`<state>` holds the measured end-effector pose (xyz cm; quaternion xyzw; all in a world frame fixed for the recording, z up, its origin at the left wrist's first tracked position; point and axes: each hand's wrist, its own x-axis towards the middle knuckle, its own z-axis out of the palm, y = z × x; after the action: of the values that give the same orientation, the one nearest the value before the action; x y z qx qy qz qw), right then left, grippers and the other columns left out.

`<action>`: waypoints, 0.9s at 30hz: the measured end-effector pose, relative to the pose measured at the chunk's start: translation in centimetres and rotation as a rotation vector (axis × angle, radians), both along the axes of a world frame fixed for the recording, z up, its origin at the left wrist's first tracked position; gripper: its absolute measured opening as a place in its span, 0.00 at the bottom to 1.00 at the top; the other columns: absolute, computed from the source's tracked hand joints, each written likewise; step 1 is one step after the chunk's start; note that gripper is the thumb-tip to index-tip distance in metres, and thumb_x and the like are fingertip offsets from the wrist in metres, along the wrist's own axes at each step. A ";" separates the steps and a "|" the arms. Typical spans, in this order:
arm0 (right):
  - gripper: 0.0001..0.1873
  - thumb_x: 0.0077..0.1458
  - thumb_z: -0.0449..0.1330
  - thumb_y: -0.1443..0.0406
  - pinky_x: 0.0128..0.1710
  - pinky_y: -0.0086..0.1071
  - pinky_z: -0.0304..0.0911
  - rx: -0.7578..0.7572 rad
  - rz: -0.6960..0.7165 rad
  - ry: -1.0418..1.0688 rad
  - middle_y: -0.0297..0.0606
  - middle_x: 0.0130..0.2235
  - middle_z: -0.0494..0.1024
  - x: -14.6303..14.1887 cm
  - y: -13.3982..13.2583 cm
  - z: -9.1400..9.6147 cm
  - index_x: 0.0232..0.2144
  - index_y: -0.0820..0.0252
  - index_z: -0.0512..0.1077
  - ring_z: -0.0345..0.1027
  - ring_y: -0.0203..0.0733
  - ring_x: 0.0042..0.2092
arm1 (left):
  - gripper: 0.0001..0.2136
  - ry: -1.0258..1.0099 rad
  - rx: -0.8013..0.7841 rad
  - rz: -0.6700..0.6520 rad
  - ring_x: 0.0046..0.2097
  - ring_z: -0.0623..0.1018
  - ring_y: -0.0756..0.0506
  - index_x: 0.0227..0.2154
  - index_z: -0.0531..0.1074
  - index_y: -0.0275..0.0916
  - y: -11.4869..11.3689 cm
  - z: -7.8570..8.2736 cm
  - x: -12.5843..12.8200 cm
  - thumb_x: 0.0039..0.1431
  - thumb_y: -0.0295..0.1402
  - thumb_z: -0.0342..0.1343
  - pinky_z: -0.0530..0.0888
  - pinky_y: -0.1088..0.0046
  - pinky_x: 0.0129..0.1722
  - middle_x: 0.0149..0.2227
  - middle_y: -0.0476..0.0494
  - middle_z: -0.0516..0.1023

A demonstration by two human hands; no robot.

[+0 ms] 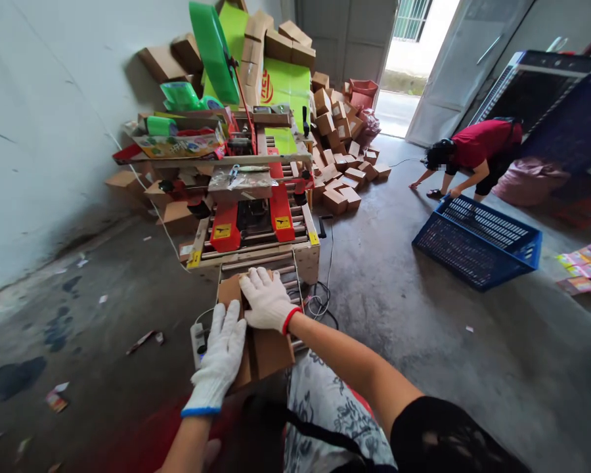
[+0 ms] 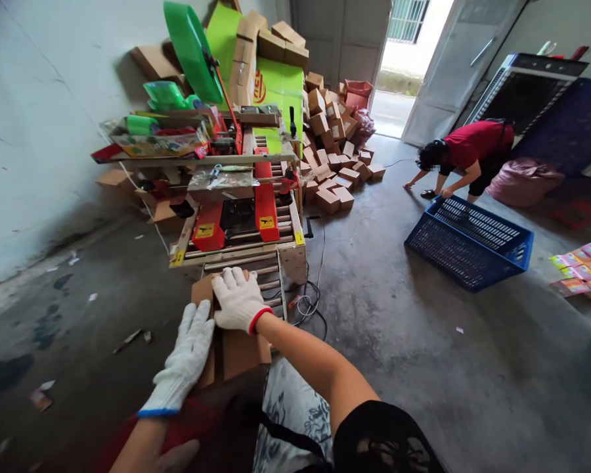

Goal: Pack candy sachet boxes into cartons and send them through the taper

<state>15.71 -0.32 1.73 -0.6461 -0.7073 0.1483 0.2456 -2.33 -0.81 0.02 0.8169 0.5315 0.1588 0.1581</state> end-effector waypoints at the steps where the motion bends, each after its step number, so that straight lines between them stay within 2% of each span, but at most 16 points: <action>1: 0.44 0.60 0.57 0.55 0.68 0.64 0.38 -0.033 0.034 0.034 0.56 0.73 0.43 0.4 -0.3 0.2 0.70 0.68 0.45 0.34 0.59 0.73 | 0.30 -0.011 -0.037 0.014 0.73 0.51 0.42 0.70 0.56 0.40 -0.2 0.2 0.1 0.71 0.48 0.36 0.55 0.61 0.70 0.74 0.40 0.46; 3: 0.45 0.62 0.56 0.53 0.68 0.63 0.40 -0.085 0.124 0.090 0.57 0.73 0.42 0.9 -1.5 0.7 0.71 0.69 0.44 0.32 0.58 0.74 | 0.29 -0.039 -0.104 0.034 0.74 0.48 0.42 0.69 0.57 0.41 -0.6 0.4 0.4 0.70 0.47 0.38 0.52 0.59 0.71 0.74 0.42 0.44; 5: 0.47 0.62 0.55 0.48 0.67 0.66 0.38 -0.062 0.200 0.101 0.58 0.73 0.44 0.7 -3.9 0.8 0.71 0.68 0.44 0.32 0.60 0.73 | 0.28 -0.052 -0.123 0.043 0.74 0.47 0.41 0.67 0.61 0.42 -0.9 0.4 0.5 0.69 0.45 0.42 0.49 0.57 0.72 0.74 0.43 0.45; 8: 0.60 0.51 0.61 0.38 0.66 0.71 0.26 0.071 0.257 0.034 0.58 0.72 0.46 -0.9 -8.4 0.5 0.71 0.67 0.44 0.34 0.65 0.73 | 0.27 -0.127 -0.168 0.019 0.74 0.47 0.41 0.65 0.65 0.39 -0.9 0.5 0.0 0.66 0.42 0.45 0.48 0.59 0.72 0.74 0.43 0.45; 10: 0.66 0.43 0.66 0.36 0.65 0.71 0.18 0.093 0.278 -0.034 0.60 0.71 0.48 -2.1 -10.6 0.0 0.71 0.67 0.47 0.36 0.69 0.72 | 0.27 -0.304 -0.277 -0.018 0.74 0.48 0.41 0.64 0.66 0.37 -0.9 0.7 -1.0 0.65 0.42 0.46 0.48 0.64 0.72 0.74 0.43 0.44; 11: 0.66 0.41 0.68 0.37 0.65 0.71 0.16 0.080 0.283 -0.064 0.61 0.71 0.49 -2.5 -11.2 -0.2 0.70 0.66 0.49 0.38 0.70 0.71 | 0.28 -0.424 -0.346 -0.029 0.74 0.49 0.42 0.64 0.67 0.37 -1.0 0.7 -1.7 0.65 0.43 0.47 0.49 0.65 0.72 0.74 0.43 0.45; 13: 0.63 0.40 0.69 0.38 0.64 0.72 0.15 0.065 0.279 -0.120 0.63 0.70 0.52 -3.0 -11.0 -0.7 0.68 0.66 0.54 0.42 0.72 0.70 | 0.30 -0.696 -0.464 0.055 0.71 0.57 0.39 0.63 0.67 0.35 -1.2 0.4 -3.5 0.63 0.48 0.49 0.54 0.62 0.71 0.72 0.37 0.54; 16: 0.60 0.42 0.69 0.39 0.66 0.69 0.18 0.126 0.265 -0.191 0.63 0.68 0.56 -2.6 -7.7 -0.9 0.66 0.68 0.58 0.45 0.70 0.69 | 0.38 -1.038 -0.533 0.404 0.64 0.71 0.33 0.64 0.64 0.30 -2.3 -0.7 -6.3 0.58 0.53 0.53 0.64 0.51 0.66 0.65 0.26 0.66; 18: 0.56 0.44 0.69 0.41 0.68 0.65 0.22 0.170 0.266 -0.244 0.62 0.68 0.58 -1.5 -3.9 -0.7 0.65 0.69 0.60 0.46 0.67 0.69 | 0.39 -1.149 -0.540 0.620 0.61 0.74 0.31 0.63 0.64 0.28 -3.6 -1.5 -8.0 0.55 0.52 0.56 0.67 0.49 0.64 0.63 0.24 0.69; 20: 0.53 0.46 0.69 0.44 0.69 0.60 0.26 0.160 0.241 -0.295 0.59 0.68 0.59 0.1 1.1 -0.4 0.65 0.69 0.61 0.46 0.63 0.69 | 0.35 -1.178 -0.549 0.760 0.59 0.75 0.32 0.60 0.68 0.30 -5.3 -1.9 -9.2 0.54 0.50 0.58 0.68 0.50 0.63 0.60 0.24 0.73; 22: 0.48 0.50 0.68 0.49 0.70 0.55 0.29 0.088 0.146 -0.329 0.55 0.69 0.57 1.9 6.4 0.4 0.65 0.67 0.60 0.44 0.59 0.70 | 0.31 -1.184 -0.543 0.854 0.56 0.78 0.31 0.56 0.73 0.34 -6.9 -1.6 -9.9 0.54 0.50 0.59 0.72 0.49 0.60 0.55 0.27 0.77; 24: 0.44 0.54 0.66 0.54 0.69 0.55 0.33 0.026 0.023 -0.339 0.54 0.70 0.55 3.0 11.0 1.7 0.67 0.67 0.58 0.44 0.58 0.70 | 0.27 -1.191 -0.488 0.899 0.55 0.79 0.31 0.53 0.76 0.40 -8.3 -0.7 -10.4 0.54 0.50 0.61 0.74 0.49 0.57 0.53 0.31 0.79; 26: 0.40 0.57 0.63 0.60 0.67 0.59 0.36 0.019 -0.073 -0.341 0.59 0.70 0.54 2.8 13.7 3.3 0.67 0.69 0.57 0.46 0.62 0.69 | 0.24 -1.224 -0.393 0.914 0.56 0.78 0.32 0.53 0.76 0.46 -9.4 0.5 -10.9 0.56 0.51 0.60 0.74 0.50 0.56 0.55 0.35 0.78; 27: 0.39 0.57 0.62 0.62 0.66 0.62 0.37 0.033 -0.101 -0.343 0.61 0.69 0.54 2.0 14.2 3.9 0.67 0.70 0.57 0.46 0.65 0.69 | 0.23 -1.246 -0.340 0.920 0.57 0.77 0.33 0.54 0.75 0.47 -9.9 1.1 -11.2 0.59 0.51 0.59 0.74 0.50 0.57 0.57 0.37 0.77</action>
<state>17.73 13.85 5.67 -0.6924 -0.7079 0.0119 0.1389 -13.52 -10.70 1.13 0.2406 0.6465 0.5527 0.4676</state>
